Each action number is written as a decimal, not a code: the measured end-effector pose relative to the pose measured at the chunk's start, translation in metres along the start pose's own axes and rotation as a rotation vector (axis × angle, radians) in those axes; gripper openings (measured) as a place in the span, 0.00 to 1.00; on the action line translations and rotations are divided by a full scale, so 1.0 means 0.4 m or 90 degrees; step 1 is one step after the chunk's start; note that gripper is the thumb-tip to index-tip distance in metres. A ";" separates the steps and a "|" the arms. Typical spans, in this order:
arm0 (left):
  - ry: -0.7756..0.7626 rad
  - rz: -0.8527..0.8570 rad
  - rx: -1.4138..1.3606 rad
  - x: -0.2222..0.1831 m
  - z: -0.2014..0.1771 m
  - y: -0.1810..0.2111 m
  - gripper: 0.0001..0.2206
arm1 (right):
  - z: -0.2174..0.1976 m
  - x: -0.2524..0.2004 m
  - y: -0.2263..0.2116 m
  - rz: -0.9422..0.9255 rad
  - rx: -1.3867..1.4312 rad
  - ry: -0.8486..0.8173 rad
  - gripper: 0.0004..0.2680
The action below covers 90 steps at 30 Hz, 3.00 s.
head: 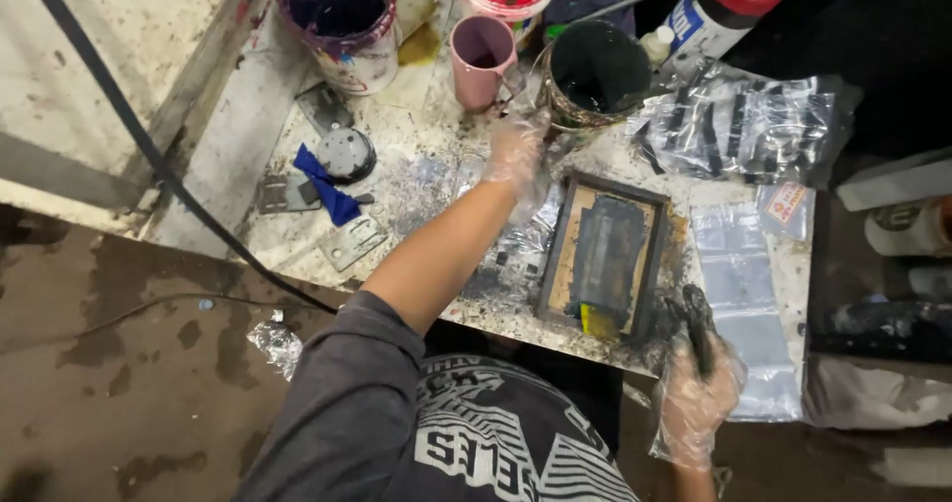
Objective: Cleaning ink from a printing plate using a scraper and organizing plastic bags on a workbench.
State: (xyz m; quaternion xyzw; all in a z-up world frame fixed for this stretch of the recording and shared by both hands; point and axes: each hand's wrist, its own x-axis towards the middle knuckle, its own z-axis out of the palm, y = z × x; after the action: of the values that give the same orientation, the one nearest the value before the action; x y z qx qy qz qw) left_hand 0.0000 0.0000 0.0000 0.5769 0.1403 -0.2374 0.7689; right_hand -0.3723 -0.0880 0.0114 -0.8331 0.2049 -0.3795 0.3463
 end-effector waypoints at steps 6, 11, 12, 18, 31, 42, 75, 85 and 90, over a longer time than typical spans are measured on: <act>0.006 -0.147 -0.164 -0.122 0.042 0.126 0.09 | -0.002 -0.039 0.068 0.170 0.004 0.085 0.09; -0.204 -0.028 -0.094 0.295 -0.012 -0.215 0.14 | 0.013 -0.034 0.077 0.092 -0.002 0.061 0.08; -0.103 0.048 0.257 0.142 0.016 -0.107 0.17 | 0.015 -0.033 0.084 0.068 0.013 0.056 0.08; -0.090 -0.011 0.309 -0.085 -0.013 -0.025 0.12 | 0.049 0.123 -0.133 0.146 0.052 -0.097 0.20; -0.057 0.492 0.211 0.128 -0.029 -0.408 0.06 | 0.245 0.235 0.029 -0.032 -0.221 -0.205 0.12; 0.044 0.353 0.369 0.123 -0.008 -0.436 0.08 | 0.250 0.286 0.024 -0.001 -0.254 -0.172 0.04; -0.040 0.441 0.598 0.040 0.022 -0.203 0.11 | 0.052 0.221 0.263 0.485 0.359 0.186 0.02; -0.017 0.546 0.815 0.273 0.034 -0.230 0.08 | 0.047 0.106 0.200 0.531 0.191 0.160 0.04; -0.058 0.783 0.893 0.366 0.034 -0.269 0.10 | 0.070 0.105 0.183 0.562 0.070 0.136 0.05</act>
State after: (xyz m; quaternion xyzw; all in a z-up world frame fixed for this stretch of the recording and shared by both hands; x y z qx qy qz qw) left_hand 0.0666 -0.0664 -0.1561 0.8724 -0.3951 0.1584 0.2402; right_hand -0.3300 -0.1511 -0.0349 -0.6027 0.5545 -0.2899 0.4951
